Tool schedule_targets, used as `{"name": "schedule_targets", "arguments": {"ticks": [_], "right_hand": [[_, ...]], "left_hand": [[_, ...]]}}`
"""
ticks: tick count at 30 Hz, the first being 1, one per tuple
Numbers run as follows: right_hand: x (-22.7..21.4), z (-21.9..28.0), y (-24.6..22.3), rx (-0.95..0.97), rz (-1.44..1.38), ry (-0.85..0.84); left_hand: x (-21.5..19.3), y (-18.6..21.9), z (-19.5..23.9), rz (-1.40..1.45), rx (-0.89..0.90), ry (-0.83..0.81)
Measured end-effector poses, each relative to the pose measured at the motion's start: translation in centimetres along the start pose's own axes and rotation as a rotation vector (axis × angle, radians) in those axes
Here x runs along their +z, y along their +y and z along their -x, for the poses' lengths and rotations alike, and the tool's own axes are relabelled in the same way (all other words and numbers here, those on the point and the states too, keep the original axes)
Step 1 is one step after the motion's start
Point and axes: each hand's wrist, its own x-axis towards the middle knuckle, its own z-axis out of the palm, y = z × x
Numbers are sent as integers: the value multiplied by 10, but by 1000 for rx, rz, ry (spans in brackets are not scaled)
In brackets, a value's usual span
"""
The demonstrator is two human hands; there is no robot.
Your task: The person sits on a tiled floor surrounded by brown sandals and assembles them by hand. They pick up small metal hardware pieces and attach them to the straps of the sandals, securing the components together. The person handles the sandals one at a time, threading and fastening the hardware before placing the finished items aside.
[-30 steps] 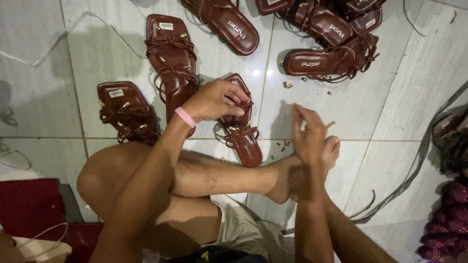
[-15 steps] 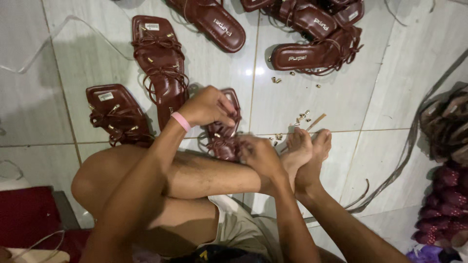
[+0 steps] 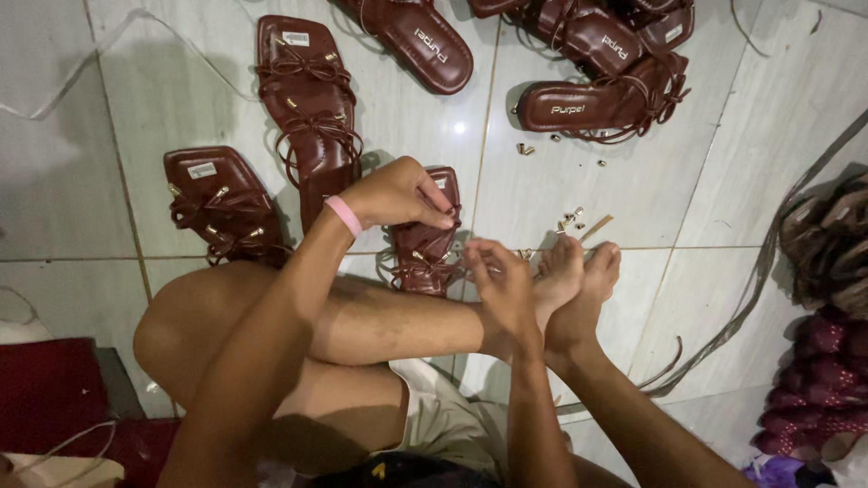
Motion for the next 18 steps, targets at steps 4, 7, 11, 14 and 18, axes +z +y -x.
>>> {"name": "schedule_targets", "arguments": {"ticks": [4,7,11,14,18], "right_hand": [[-3,-15,7,42,-282,76],[3,-28,5,33,-287,116],[7,-39,-7,-68,-307,59],[2,-46,-21,-201,-145,20],[-7,-60,-29,-133,-70,-84]], "left_hand": [[3,5,2,-10,-31,8],[2,6,3,24,-28,7],[2,1,0,64,11,-18],[3,-5,1,35,41,-17],[2,-7,-2,38,65,-17]]}}
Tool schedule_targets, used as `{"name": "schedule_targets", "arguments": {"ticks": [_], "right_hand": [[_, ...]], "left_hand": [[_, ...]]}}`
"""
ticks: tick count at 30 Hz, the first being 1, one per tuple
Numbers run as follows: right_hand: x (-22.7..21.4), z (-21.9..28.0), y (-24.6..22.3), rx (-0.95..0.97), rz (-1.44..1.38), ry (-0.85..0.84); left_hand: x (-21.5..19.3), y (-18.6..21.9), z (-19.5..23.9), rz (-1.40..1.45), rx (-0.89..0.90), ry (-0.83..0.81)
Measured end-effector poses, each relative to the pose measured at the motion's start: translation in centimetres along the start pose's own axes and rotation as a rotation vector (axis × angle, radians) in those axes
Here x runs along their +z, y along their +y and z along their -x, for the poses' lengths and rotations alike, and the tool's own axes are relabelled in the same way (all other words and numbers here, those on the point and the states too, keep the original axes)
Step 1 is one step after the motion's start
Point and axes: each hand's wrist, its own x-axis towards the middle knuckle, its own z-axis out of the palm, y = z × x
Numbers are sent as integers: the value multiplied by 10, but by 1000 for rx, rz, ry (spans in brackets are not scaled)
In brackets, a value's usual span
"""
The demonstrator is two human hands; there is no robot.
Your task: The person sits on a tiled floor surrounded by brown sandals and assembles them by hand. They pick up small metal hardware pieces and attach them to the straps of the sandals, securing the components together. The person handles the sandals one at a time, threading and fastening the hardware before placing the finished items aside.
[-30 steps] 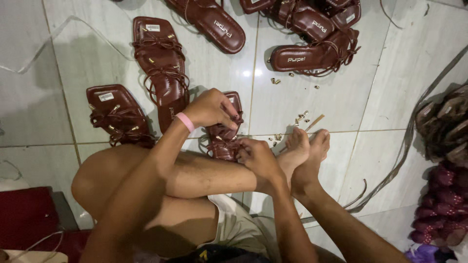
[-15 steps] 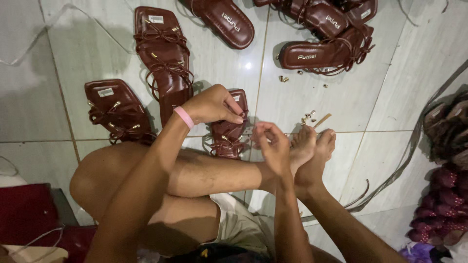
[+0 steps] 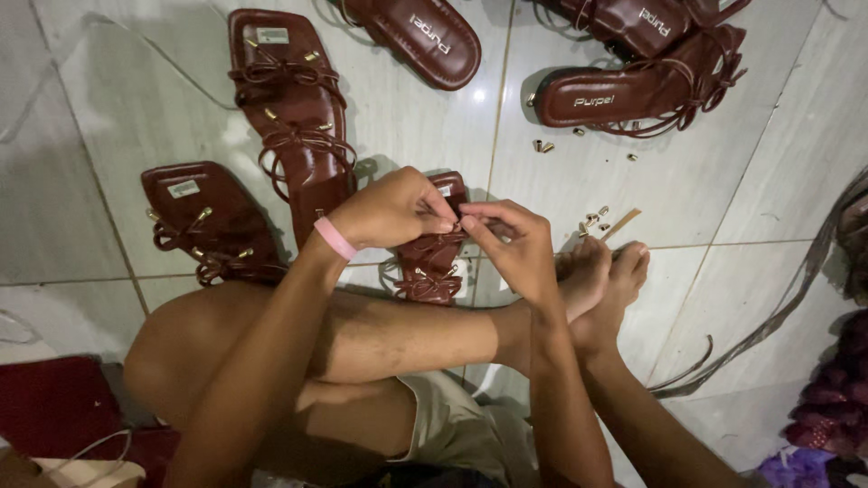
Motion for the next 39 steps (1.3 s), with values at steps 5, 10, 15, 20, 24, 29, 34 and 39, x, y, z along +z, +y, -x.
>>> {"name": "schedule_targets", "arguments": {"ticks": [5,10,15,20,24,29,34,39], "right_hand": [[1,-7,15,92,-231,-69],[14,8,27,187,-264,107],[29,23,23,61,-214,229],[22,22,-2,80,-100,180],[10,14,-17,-18,107,30],[6,3,-20,-19,48,-79],[4,1,-19,23,80,-97],[12,7,-17,-46,125,-34]], "left_hand": [[-1,-1,-1,9,10,-39],[-4,9,3,124,54,-58],[-7,16,6,129,87,-70],[-7,25,11,119,86,-16],[-8,31,14,-44,192,53],[-9,35,15,-154,253,86],[-8,38,16,-223,299,72],[-10,38,18,-180,335,45]]}}
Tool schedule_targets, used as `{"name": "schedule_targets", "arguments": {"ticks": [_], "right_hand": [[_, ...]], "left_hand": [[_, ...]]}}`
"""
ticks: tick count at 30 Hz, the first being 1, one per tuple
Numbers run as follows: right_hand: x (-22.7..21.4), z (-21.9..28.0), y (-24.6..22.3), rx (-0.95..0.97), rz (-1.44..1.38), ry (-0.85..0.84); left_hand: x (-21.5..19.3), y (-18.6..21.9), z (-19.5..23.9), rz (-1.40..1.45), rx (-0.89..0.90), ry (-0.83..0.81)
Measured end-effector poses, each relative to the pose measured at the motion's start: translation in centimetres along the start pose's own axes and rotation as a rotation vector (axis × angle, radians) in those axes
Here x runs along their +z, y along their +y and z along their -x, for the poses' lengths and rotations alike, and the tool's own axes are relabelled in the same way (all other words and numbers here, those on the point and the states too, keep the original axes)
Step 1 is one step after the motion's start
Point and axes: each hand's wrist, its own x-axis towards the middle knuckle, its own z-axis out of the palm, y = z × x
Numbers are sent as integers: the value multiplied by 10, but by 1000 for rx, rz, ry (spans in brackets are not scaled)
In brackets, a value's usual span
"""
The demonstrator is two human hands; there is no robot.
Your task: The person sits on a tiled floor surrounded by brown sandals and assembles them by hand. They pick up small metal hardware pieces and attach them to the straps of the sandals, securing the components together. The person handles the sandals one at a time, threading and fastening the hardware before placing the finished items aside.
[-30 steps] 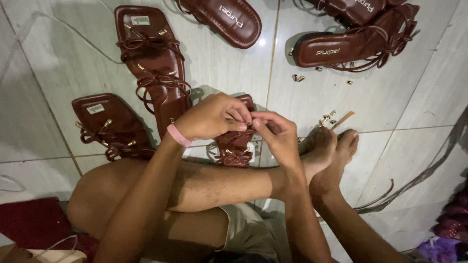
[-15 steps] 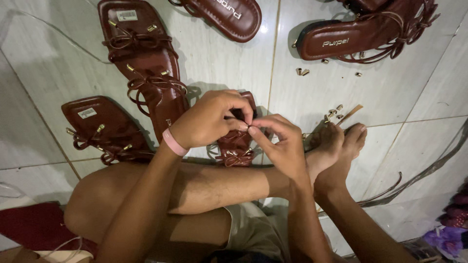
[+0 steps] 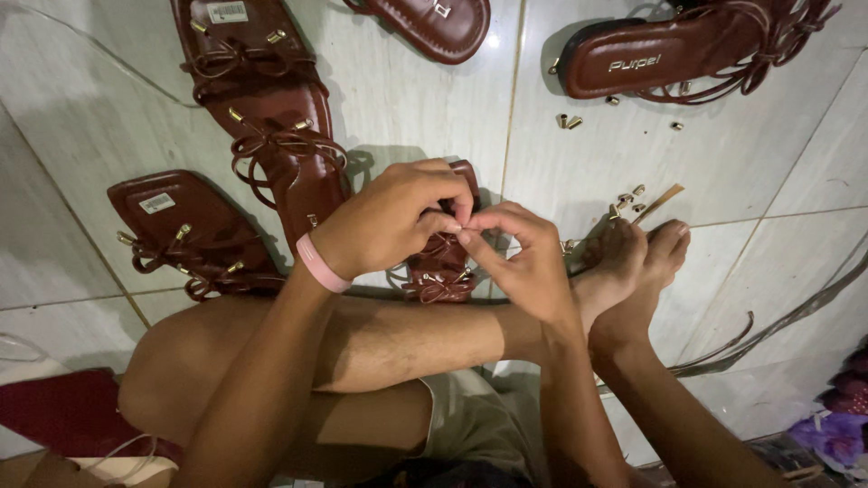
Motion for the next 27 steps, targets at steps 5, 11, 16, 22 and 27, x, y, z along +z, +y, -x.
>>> {"name": "schedule_targets", "arguments": {"ticks": [5,11,16,22,27], "right_hand": [[7,6,-6,-15,54,75],[9,7,-11,-51,144,98],[11,7,-14,-46,154,129],[18,11,-16,-27,210,201],[24,14,-18,-50,234,259]], "left_hand": [[2,2,-2,37,-30,-24],[2,3,0,48,-22,-22],[1,3,-2,-2,3,0],[0,3,0,9,-17,10],[0,3,-2,-5,-19,20]]}}
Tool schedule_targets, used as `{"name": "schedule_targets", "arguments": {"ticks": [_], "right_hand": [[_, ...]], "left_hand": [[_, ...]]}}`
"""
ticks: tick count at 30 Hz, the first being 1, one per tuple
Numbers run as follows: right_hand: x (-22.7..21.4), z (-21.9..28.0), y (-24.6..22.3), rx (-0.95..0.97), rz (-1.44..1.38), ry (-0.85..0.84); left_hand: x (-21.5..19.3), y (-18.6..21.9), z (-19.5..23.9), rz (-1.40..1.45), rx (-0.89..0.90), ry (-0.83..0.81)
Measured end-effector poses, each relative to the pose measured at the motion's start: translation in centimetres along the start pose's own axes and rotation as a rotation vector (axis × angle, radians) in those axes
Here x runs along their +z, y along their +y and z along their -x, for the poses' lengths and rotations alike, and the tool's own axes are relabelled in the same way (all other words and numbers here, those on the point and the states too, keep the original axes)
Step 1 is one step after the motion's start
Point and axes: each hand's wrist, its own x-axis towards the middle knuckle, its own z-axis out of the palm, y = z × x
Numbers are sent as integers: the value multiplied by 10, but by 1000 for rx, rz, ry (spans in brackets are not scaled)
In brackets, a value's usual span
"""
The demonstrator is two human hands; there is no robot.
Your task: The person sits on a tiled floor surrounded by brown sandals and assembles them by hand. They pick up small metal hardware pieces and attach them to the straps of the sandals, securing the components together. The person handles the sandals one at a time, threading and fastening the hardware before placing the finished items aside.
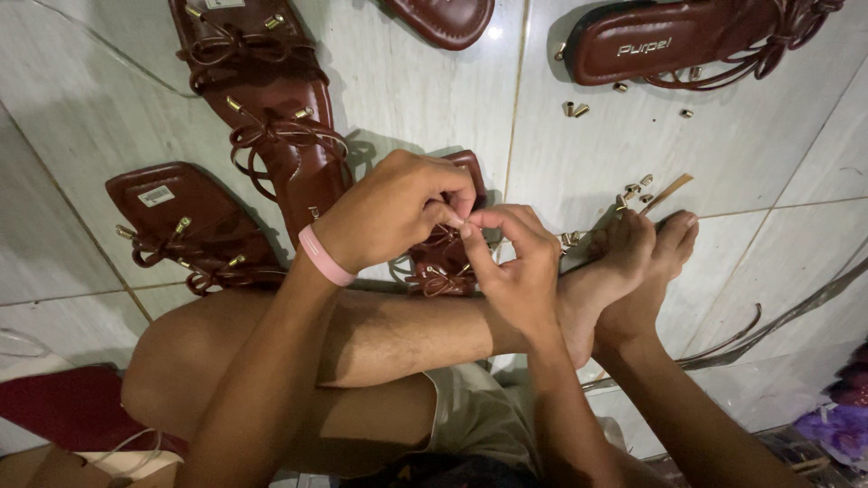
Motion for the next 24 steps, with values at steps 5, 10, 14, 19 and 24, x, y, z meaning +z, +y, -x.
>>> {"name": "schedule_targets", "arguments": {"ticks": [5,10,14,19,24], "right_hand": [[10,5,-2,-3,17,89],[17,11,-3,65,-17,150],[20,13,-1,67,-43,159],[22,15,2,66,-62,159],[25,16,5,104,-106,175]], "left_hand": [[1,0,2,-1,-37,8],[1,0,3,47,-8,22],[1,1,4,27,-46,19],[1,3,4,-13,-38,28],[0,2,3,-12,-10,37]]}}
